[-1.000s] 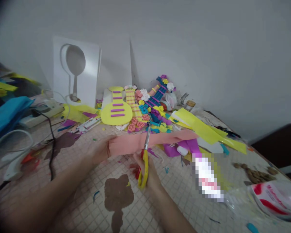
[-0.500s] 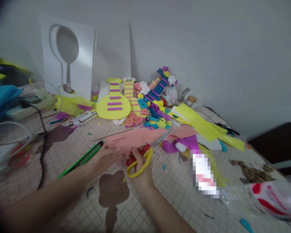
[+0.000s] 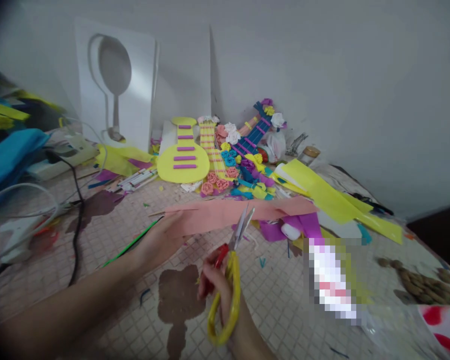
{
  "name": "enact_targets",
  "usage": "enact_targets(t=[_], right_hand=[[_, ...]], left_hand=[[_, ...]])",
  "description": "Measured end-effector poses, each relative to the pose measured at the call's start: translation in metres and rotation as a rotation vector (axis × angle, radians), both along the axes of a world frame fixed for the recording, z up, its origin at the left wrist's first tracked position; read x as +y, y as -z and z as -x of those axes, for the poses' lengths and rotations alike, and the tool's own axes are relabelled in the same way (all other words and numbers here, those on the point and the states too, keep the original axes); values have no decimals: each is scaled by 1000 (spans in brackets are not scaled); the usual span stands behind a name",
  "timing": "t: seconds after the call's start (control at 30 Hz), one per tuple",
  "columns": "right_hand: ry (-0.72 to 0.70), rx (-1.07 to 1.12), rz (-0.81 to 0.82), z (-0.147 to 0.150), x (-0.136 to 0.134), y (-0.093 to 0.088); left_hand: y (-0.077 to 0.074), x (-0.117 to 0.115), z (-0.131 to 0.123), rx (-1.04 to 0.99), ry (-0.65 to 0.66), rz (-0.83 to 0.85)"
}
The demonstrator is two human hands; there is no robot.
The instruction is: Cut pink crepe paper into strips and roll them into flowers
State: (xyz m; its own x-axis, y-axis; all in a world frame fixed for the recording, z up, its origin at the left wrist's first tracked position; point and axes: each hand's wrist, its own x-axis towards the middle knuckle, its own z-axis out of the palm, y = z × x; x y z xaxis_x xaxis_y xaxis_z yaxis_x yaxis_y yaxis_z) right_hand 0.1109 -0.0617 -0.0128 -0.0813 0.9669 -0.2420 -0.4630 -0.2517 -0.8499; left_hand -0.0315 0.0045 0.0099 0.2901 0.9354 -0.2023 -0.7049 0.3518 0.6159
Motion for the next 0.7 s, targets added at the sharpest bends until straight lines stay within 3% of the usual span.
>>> enact_targets(t=[0.1, 0.17, 0.37, 0.53, 0.7], right_hand=[[-273, 35, 102, -7, -22, 12], [-367, 45, 139, -10, -36, 18], [-362, 11, 207, -12, -57, 11], [-367, -145, 202, -13, -54, 8], [-392, -169, 209, -9, -54, 12]], left_hand=[[-2, 0, 0, -5, -46, 28], [-4, 0, 1, -15, -64, 23], [-11, -2, 3, -22, -65, 58], [-16, 1, 7, -103, -92, 61], [-22, 2, 11, -155, -89, 41]])
